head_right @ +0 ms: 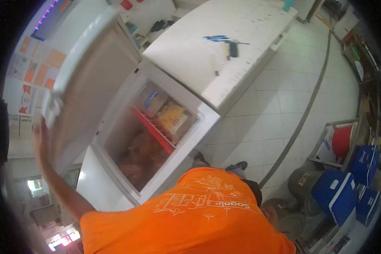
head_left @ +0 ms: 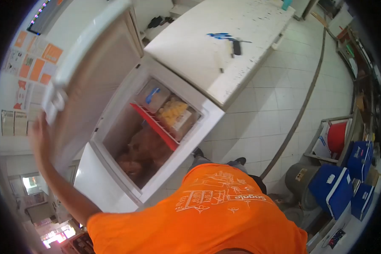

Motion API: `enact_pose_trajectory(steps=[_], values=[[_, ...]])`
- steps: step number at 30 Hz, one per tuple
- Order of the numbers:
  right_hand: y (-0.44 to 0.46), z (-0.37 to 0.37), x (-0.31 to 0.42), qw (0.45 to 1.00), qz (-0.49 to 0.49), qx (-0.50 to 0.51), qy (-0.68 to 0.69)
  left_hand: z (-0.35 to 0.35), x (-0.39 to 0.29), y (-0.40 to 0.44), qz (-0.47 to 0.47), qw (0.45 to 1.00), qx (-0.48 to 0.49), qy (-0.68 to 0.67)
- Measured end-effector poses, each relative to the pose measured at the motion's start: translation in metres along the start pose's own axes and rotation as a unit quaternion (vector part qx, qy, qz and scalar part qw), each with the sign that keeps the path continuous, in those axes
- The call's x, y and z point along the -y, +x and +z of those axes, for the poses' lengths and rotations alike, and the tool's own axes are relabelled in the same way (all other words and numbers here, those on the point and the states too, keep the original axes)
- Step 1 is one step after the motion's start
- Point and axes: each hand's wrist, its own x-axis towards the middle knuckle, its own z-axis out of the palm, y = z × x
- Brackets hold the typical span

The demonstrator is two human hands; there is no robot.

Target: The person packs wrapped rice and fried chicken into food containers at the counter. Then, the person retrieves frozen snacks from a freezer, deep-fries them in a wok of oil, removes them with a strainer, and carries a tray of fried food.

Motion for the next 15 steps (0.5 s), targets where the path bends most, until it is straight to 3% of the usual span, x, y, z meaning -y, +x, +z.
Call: enact_pose_trajectory(steps=[1,2,5,6,7,8,9,10,11,14,15], values=[[0.028,-0.003,-0.003,0.999,0.02,0.023,-0.039,0.032,0.022,-0.044,0.026,0.983,0.11,-0.147],[0.06,-0.009,-0.002,0.996,0.034,0.046,-0.076,0.064,0.044,-0.087,0.018,0.931,0.223,-0.288],[0.167,-0.035,0.019,0.98,0.03,0.117,-0.158,0.191,-0.036,-0.212,-0.01,0.912,0.355,-0.203],[0.244,-0.057,0.006,0.969,-0.054,0.173,-0.17,0.258,-0.056,-0.246,-0.018,0.885,0.421,-0.197],[0.209,-0.035,0.071,0.854,-0.099,0.112,-0.498,0.322,-0.076,-0.278,-0.035,0.859,0.479,-0.177],[0.21,-0.034,0.108,0.815,-0.15,0.097,-0.551,0.372,-0.098,-0.306,-0.061,0.838,0.516,-0.167],[0.279,-0.051,0.102,0.714,-0.392,0.045,-0.578,0.409,-0.122,-0.327,-0.089,0.825,0.532,-0.172],[0.218,-0.048,0.172,0.757,-0.358,0.024,-0.546,0.402,-0.158,-0.349,-0.11,0.815,0.49,-0.287],[0.198,-0.052,0.209,0.846,-0.356,-0.004,-0.396,0.423,-0.168,-0.349,-0.111,0.817,0.482,-0.297],[0.178,-0.062,0.319,0.877,-0.414,-0.039,-0.242,0.474,-0.161,-0.358,-0.148,0.78,0.532,-0.295],[0.168,-0.065,0.35,0.89,-0.413,-0.037,-0.188,0.478,-0.188,-0.363,-0.155,0.768,0.555,-0.279]])
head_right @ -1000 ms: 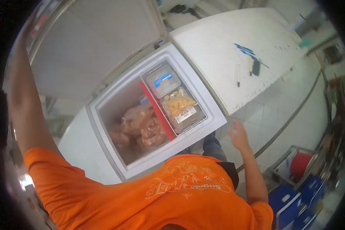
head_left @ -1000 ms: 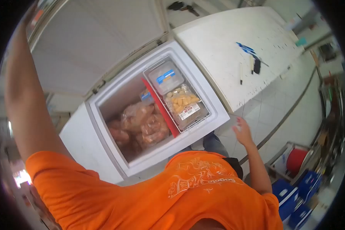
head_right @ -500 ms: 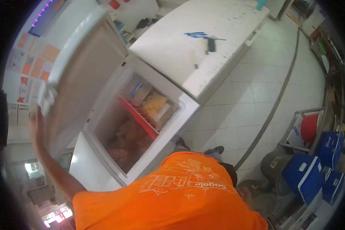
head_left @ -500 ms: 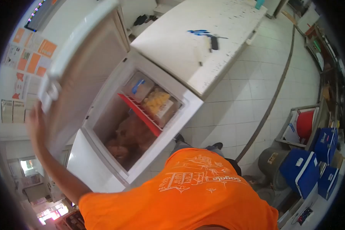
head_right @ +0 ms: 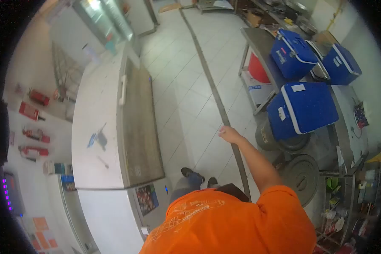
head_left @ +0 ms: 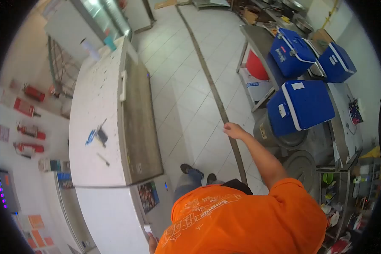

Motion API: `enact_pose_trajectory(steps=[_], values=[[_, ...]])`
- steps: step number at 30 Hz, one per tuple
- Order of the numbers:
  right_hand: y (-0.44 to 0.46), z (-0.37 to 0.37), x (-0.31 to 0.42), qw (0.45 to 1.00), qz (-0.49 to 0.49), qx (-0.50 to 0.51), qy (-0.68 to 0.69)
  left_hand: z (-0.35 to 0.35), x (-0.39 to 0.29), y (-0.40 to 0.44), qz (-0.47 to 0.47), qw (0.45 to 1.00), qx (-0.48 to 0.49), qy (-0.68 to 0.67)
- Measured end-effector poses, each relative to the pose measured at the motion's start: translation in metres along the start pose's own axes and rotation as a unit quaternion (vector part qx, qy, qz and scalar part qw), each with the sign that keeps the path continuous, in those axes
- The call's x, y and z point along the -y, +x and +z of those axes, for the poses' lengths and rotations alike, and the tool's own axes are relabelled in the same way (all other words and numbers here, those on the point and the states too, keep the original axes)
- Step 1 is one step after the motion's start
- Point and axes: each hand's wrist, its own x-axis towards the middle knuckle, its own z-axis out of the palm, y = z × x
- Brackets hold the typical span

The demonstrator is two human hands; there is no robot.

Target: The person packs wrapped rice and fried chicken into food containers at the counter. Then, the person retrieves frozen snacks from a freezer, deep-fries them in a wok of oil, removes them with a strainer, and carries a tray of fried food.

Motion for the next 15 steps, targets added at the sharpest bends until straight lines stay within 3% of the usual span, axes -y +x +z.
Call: enact_pose_trajectory(steps=[2,5,10,15], values=[[0.022,-0.025,0.049,0.999,-0.02,-0.028,0.035,0.066,-0.063,0.011,-0.02,1.0,0.009,0.013],[0.064,-0.044,0.073,0.992,-0.025,0.021,0.118,0.147,-0.156,0.028,-0.001,0.999,0.041,0.027],[0.141,-0.108,0.039,0.97,-0.03,0.137,0.196,0.269,-0.301,0.06,0.036,0.993,0.103,0.052],[0.17,-0.221,0.047,0.961,0.171,-0.042,0.212,0.369,-0.46,0.072,0.1,0.978,0.15,0.103]])
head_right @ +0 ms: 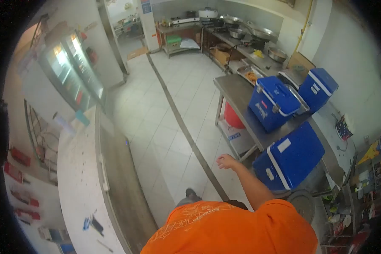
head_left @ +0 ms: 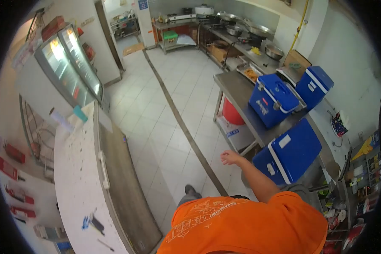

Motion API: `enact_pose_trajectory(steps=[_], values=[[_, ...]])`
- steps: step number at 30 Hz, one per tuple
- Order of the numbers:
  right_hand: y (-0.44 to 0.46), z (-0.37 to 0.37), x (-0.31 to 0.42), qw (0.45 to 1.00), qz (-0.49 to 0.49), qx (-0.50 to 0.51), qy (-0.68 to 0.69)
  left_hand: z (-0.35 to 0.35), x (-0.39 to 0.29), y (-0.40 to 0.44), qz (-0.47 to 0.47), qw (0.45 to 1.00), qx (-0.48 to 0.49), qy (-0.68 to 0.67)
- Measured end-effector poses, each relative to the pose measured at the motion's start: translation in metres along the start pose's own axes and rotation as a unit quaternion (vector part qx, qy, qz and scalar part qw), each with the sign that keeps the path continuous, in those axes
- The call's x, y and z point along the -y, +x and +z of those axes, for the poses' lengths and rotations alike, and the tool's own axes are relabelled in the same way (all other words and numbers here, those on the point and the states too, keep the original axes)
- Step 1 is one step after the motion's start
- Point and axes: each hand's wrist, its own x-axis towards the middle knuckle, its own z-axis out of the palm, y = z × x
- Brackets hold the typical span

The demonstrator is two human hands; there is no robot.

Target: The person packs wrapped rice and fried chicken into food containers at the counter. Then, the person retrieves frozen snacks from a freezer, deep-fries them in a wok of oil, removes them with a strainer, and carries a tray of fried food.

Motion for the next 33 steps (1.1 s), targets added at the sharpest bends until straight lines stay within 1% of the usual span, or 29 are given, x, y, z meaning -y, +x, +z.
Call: enact_pose_trajectory(steps=[2,4,5,6,7,9,11,12,13,14,15,16,17,19,21,24,27,30,33], values=[[0.039,-0.04,0.015,0.999,0.02,-0.038,0.028,0.014,-0.074,0.026,0.062,0.997,0.007,0.047],[0.089,-0.09,0.021,0.986,-0.019,0.012,0.166,0.016,-0.148,0.049,0.184,0.972,-0.021,0.147],[0.111,-0.109,0.028,0.97,-0.037,0.037,0.237,0.024,-0.204,0.055,0.263,0.945,-0.044,0.192],[0.121,-0.116,0.048,0.974,-0.052,-0.025,0.22,0.031,-0.262,0.051,0.314,0.93,-0.043,0.185],[0.132,-0.124,0.069,0.973,-0.067,-0.086,0.201,0.042,-0.321,0.04,0.344,0.927,-0.021,0.146],[0.177,-0.158,0.096,0.956,-0.056,-0.115,0.263,0.059,-0.423,0.007,0.345,0.935,0.079,-0.011],[0.227,-0.194,0.128,0.927,-0.029,-0.165,0.334,0.066,-0.478,-0.043,0.354,0.928,0.086,-0.074],[0.259,-0.226,0.136,0.917,-0.035,-0.146,0.369,0.075,-0.5,-0.052,0.358,0.923,0.089,-0.106],[0.292,-0.258,0.141,0.905,-0.041,-0.126,0.405,0.078,-0.503,-0.044,0.345,0.929,0.063,-0.116],[0.307,-0.279,0.162,0.871,-0.026,-0.18,0.457,0.075,-0.495,-0.036,0.333,0.934,0.038,-0.125],[0.32,-0.302,0.184,0.831,-0.008,-0.232,0.505,0.079,-0.483,-0.023,0.279,0.948,-0.029,-0.149],[0.353,-0.339,0.185,0.811,0.013,-0.247,0.53,0.083,-0.474,-0.01,0.238,0.954,-0.084,-0.162],[0.387,-0.377,0.181,0.79,0.034,-0.261,0.554,0.086,-0.454,0.002,0.194,0.963,-0.105,-0.153],[0.42,-0.429,0.193,0.743,0.049,-0.325,0.583,0.103,-0.414,0.009,0.094,0.978,-0.128,-0.134],[0.453,-0.478,0.195,0.674,0.048,-0.373,0.636,0.134,-0.399,0.002,0.013,0.985,-0.126,-0.113],[0.464,-0.528,0.21,0.597,0.1,-0.368,0.706,0.182,-0.403,-0.01,-0.054,0.987,-0.121,-0.092],[0.487,-0.549,0.193,0.598,0.133,-0.356,0.705,0.206,-0.417,-0.019,-0.08,0.987,-0.115,-0.073],[0.499,-0.566,0.186,0.583,0.166,-0.343,0.717,0.221,-0.438,-0.021,-0.075,0.989,-0.105,-0.069],[0.533,-0.566,0.161,0.551,0.094,-0.378,0.738,0.234,-0.444,-0.023,-0.058,0.989,-0.108,-0.082]])
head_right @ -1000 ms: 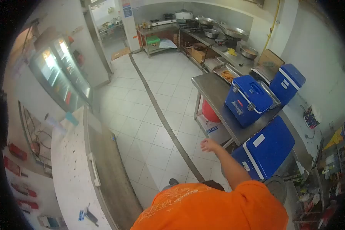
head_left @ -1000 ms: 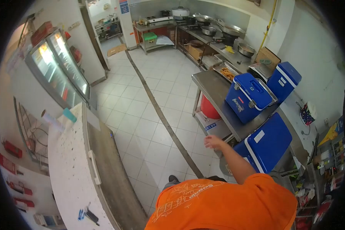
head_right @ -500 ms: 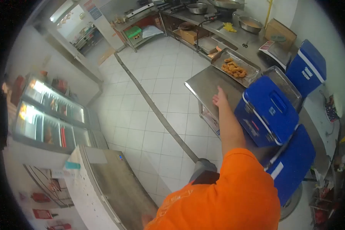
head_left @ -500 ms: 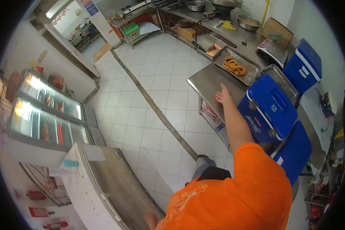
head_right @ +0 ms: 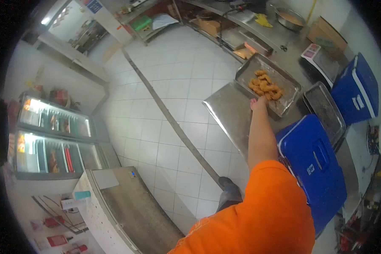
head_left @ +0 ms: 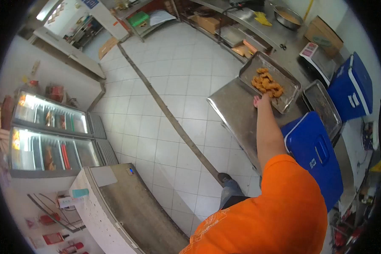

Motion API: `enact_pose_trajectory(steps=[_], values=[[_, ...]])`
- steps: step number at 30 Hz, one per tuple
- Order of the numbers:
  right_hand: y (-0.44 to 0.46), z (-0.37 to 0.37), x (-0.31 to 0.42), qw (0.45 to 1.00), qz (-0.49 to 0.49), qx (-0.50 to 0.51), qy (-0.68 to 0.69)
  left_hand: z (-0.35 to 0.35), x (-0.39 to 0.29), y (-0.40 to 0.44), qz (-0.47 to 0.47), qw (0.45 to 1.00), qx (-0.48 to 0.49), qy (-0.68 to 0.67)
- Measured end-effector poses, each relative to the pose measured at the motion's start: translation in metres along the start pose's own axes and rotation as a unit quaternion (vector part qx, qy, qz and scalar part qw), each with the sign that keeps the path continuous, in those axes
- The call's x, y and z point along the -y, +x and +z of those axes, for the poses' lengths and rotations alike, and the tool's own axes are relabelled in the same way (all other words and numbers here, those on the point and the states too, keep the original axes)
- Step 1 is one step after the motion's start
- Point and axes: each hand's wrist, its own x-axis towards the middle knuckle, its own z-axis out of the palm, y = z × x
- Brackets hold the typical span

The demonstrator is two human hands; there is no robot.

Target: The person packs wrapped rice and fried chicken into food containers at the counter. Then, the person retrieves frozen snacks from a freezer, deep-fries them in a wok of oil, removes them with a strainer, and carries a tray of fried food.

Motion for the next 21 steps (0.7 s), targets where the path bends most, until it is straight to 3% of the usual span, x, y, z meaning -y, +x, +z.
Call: enact_pose_trajectory(steps=[2,5,8,11,12,13,15,19,20,21], values=[[0.034,-0.005,-0.02,0.992,-0.073,0.036,0.094,0.005,0.007,-0.002,0.003,1.0,0.0,-0.015],[-0.066,-0.01,-0.042,0.98,-0.132,-0.028,0.143,-0.004,0.029,-0.004,0.001,0.999,-0.003,-0.037],[-0.104,-0.029,-0.068,0.983,-0.158,0.025,0.086,-0.025,0.072,-0.015,-0.002,0.997,-0.013,-0.071],[-0.071,-0.08,-0.099,0.978,-0.146,0.149,0.0,-0.046,0.139,-0.039,-0.001,0.989,-0.033,-0.142],[-0.079,-0.098,-0.108,0.965,-0.142,0.219,-0.026,-0.052,0.171,-0.047,0.001,0.984,-0.041,-0.172],[-0.087,-0.111,-0.115,0.966,-0.127,0.205,-0.098,-0.052,0.208,-0.056,-0.003,0.976,-0.051,-0.21],[-0.091,-0.143,-0.139,0.916,-0.113,0.356,-0.149,-0.044,0.291,-0.076,-0.016,0.952,-0.069,-0.298],[-0.189,-0.186,-0.183,0.866,-0.043,0.358,-0.347,-0.003,0.513,-0.106,-0.035,0.856,-0.069,-0.511],[-0.197,-0.194,-0.207,0.845,-0.052,0.358,-0.394,0.014,0.544,-0.128,-0.037,0.862,-0.126,-0.489],[-0.202,-0.206,-0.226,0.795,0.019,0.415,-0.442,0.035,0.563,-0.157,-0.041,0.866,-0.181,-0.464]])
